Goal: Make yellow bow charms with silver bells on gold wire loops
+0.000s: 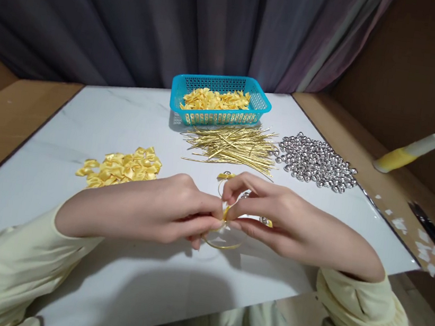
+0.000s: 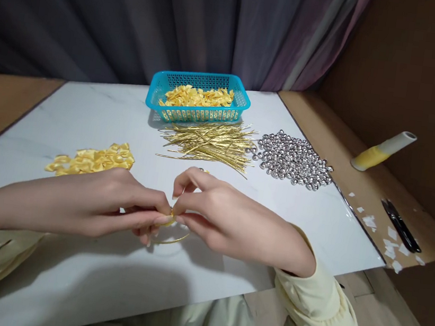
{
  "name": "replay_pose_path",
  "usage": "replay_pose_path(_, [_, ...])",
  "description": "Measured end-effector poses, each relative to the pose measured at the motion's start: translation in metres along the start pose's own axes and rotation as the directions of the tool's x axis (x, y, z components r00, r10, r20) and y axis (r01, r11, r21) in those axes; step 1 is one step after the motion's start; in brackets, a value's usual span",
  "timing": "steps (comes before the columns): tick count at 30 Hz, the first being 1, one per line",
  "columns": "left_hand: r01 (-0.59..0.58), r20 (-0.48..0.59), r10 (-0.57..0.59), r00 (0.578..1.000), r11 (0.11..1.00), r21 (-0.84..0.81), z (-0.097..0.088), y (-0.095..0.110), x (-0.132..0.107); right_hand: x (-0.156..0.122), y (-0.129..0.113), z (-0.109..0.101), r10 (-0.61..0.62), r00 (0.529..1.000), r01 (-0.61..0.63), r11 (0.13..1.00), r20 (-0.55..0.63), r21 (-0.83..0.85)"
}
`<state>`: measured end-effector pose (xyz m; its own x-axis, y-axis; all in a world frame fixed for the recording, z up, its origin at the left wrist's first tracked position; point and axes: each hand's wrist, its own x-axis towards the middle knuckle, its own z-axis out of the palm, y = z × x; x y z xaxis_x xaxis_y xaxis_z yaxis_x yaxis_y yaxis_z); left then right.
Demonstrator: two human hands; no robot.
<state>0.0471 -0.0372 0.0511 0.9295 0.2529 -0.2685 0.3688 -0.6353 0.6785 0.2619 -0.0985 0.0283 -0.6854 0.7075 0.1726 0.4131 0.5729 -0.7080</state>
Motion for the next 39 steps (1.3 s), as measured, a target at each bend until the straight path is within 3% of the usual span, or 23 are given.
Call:
replay_pose_path(4, [0.009,-0.016,-0.01,1.0,0.999,-0.036,-0.003,-0.001,0.002,0.001,-0.003,-0.003,0.016,0.999,-0.018,0.997,0.029,0.071])
replay_pose_path(7, [-0.003,-0.048,-0.003,0.999,0.99,-0.138,-0.007,-0.004,0.004,0.001,-0.003,-0.004,0.027,0.999,-0.025,0.998,-0.026,0.058])
replay_pose_path(12, [0.077,-0.055,-0.101,0.993,0.94,-0.334,-0.012,-0.007,0.003,0.001,-0.001,-0.005,0.013,0.993,-0.012,1.0,-0.116,0.008])
replay_pose_path(17, [0.042,-0.025,-0.051,0.998,0.962,-0.271,-0.012,-0.005,0.002,-0.001,0.001,-0.007,-0.015,0.988,0.014,1.0,-0.156,-0.012])
replay_pose_path(21, [0.04,-0.055,-0.058,0.997,0.957,-0.288,-0.01,-0.006,0.003,-0.002,0.001,-0.009,-0.017,0.986,0.014,1.0,-0.166,-0.02])
replay_pose_path(26, [0.039,-0.144,-0.067,0.987,0.98,-0.194,-0.008,-0.005,0.001,-0.002,0.001,-0.011,-0.005,0.983,0.001,1.0,-0.181,-0.023])
replay_pose_path(39, [-0.043,-0.229,0.059,0.972,0.996,0.073,-0.004,-0.005,0.005,-0.001,0.001,-0.013,-0.002,0.991,0.002,1.0,-0.133,0.003])
